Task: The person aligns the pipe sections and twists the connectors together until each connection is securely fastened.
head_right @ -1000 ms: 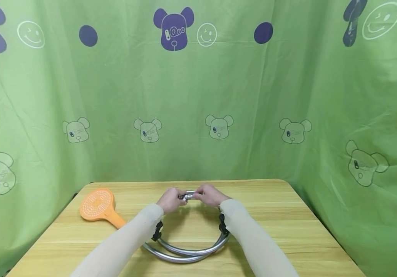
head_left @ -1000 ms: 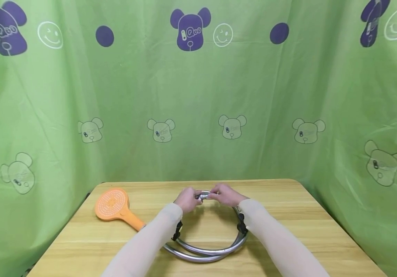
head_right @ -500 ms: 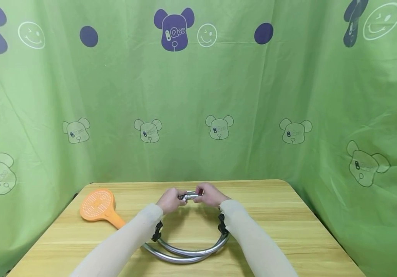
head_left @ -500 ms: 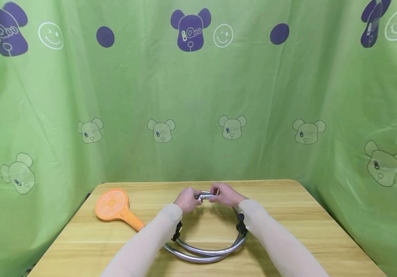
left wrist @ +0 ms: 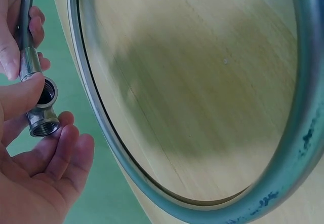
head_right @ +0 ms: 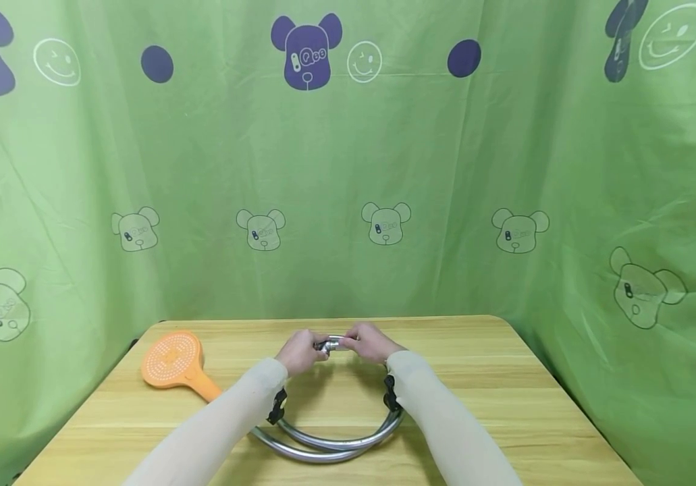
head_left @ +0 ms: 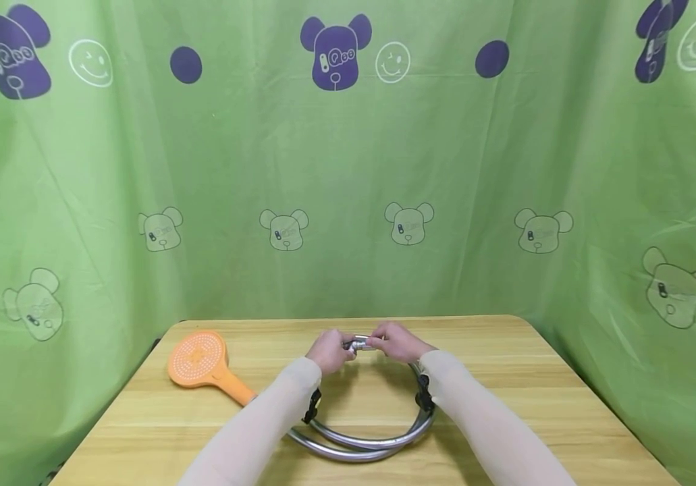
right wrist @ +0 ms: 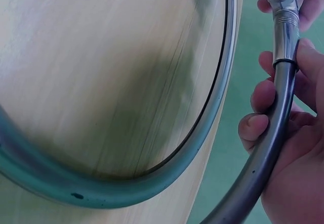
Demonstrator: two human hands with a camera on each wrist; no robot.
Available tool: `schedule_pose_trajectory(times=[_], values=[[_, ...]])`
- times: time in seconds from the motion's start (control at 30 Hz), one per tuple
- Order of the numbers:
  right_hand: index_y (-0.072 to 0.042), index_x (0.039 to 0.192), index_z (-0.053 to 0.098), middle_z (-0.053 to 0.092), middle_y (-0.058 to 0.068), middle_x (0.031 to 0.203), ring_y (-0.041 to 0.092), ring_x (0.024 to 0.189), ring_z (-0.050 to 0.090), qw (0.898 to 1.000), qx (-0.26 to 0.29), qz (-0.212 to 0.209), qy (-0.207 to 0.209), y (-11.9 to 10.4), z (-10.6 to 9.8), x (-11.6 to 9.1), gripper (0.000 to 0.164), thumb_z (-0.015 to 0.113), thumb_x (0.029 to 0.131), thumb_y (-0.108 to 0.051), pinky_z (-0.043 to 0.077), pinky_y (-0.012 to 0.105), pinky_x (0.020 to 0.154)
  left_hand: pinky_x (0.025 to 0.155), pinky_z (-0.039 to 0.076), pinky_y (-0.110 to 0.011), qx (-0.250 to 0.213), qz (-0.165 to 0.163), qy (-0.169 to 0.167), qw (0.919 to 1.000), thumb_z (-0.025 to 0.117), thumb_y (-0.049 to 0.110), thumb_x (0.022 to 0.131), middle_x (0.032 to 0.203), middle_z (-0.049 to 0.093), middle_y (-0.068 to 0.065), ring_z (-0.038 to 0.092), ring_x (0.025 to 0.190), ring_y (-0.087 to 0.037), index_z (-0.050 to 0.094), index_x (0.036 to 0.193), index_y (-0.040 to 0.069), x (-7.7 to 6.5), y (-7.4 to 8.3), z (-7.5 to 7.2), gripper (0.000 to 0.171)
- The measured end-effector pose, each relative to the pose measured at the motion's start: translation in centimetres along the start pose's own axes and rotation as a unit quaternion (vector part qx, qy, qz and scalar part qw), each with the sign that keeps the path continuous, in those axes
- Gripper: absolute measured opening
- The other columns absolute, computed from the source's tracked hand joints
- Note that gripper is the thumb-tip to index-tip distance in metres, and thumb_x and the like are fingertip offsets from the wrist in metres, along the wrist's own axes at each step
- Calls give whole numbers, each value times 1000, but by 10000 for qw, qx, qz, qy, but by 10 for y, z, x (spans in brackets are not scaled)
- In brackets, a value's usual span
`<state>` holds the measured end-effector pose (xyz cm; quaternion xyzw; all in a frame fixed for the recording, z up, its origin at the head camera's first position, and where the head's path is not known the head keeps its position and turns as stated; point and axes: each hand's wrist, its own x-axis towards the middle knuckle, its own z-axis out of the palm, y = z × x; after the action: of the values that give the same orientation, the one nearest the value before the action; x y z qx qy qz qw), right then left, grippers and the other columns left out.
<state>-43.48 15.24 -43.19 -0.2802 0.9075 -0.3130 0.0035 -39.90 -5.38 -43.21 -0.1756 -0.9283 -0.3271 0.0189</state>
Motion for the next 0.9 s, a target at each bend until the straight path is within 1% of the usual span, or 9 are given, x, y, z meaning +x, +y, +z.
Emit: schedule_pose_trajectory(times=[0.13, 0.23, 0.27, 0.33, 0.43, 0.5, 0.63, 0.73, 0.9], values=[[-9, 93, 76, 63, 5, 85, 14, 71, 52, 10000, 73, 37, -6, 0, 2, 0, 21, 63, 100, -25, 43, 27, 60, 71, 51, -33, 33, 71, 41, 10000, 76, 11, 86, 90, 72, -1, 58, 75, -14, 73, 122, 13, 0, -1, 0, 36], [-11, 95, 71, 64, 4, 88, 14, 75, 52, 9997, 231, -6, 3, 1, 3, 0, 15, 69, 95, -26, 44, 28, 63, 72, 51, -33, 97, 106, 53, 9999, 77, 11, 86, 89, 72, -1, 58, 75, -14, 74, 122, 14, 0, -1, 0, 36], [-11, 95, 68, 64, 4, 89, 14, 76, 53, 9995, 304, -33, 7, 2, 3, 1, 14, 72, 93, -24, 45, 28, 65, 72, 51, -33, 124, 111, 56, 9998, 77, 11, 86, 89, 72, -1, 57, 75, -14, 74, 121, 15, 0, -1, 0, 35], [-10, 94, 64, 61, 4, 87, 15, 77, 53, 9992, 376, -115, 31, 3, 3, 1, 16, 77, 87, -17, 46, 29, 67, 73, 51, -33, 169, 115, 60, 9998, 77, 12, 86, 87, 71, 1, 57, 75, -14, 74, 120, 16, 0, -1, -1, 34], [-9, 91, 63, 60, 2, 87, 16, 79, 53, 9990, 369, -240, 39, 5, 3, 1, 18, 79, 83, -8, 46, 29, 70, 73, 51, -34, 183, 111, 51, 9998, 77, 12, 86, 84, 69, 2, 57, 75, -14, 75, 118, 17, 0, 1, -2, 32], [-10, 90, 64, 61, 1, 86, 16, 78, 53, 9991, 278, -310, 30, 6, 2, 1, 15, 78, 85, -8, 46, 29, 69, 73, 51, -34, 181, 115, 48, 9998, 77, 12, 86, 83, 69, 3, 57, 75, -14, 76, 117, 17, 0, 1, -2, 31], [-13, 91, 70, 63, 0, 86, 15, 74, 53, 9994, 142, -317, -57, 5, 0, 0, 5, 73, 92, -17, 45, 27, 63, 72, 50, -34, 196, 83, 38, 9998, 77, 13, 87, 86, 70, 1, 57, 74, -14, 75, 117, 17, -1, 2, -2, 31], [-11, 93, 75, 63, 1, 88, 14, 71, 54, 9996, 103, -223, -102, 4, -2, -1, 12, 70, 95, -22, 46, 26, 60, 71, 50, -33, 172, 53, 2, 9998, 76, 13, 87, 90, 71, 0, 57, 75, -15, 74, 120, 16, 0, 2, -1, 34], [-5, 96, 77, 63, 4, 89, 12, 66, 53, 9998, 114, -106, -137, 3, -3, -2, 19, 65, 98, -20, 45, 25, 59, 70, 50, -32, 99, -40, -66, 9999, 76, 13, 87, 93, 71, -1, 57, 75, -14, 72, 125, 15, 1, 1, 1, 38]])
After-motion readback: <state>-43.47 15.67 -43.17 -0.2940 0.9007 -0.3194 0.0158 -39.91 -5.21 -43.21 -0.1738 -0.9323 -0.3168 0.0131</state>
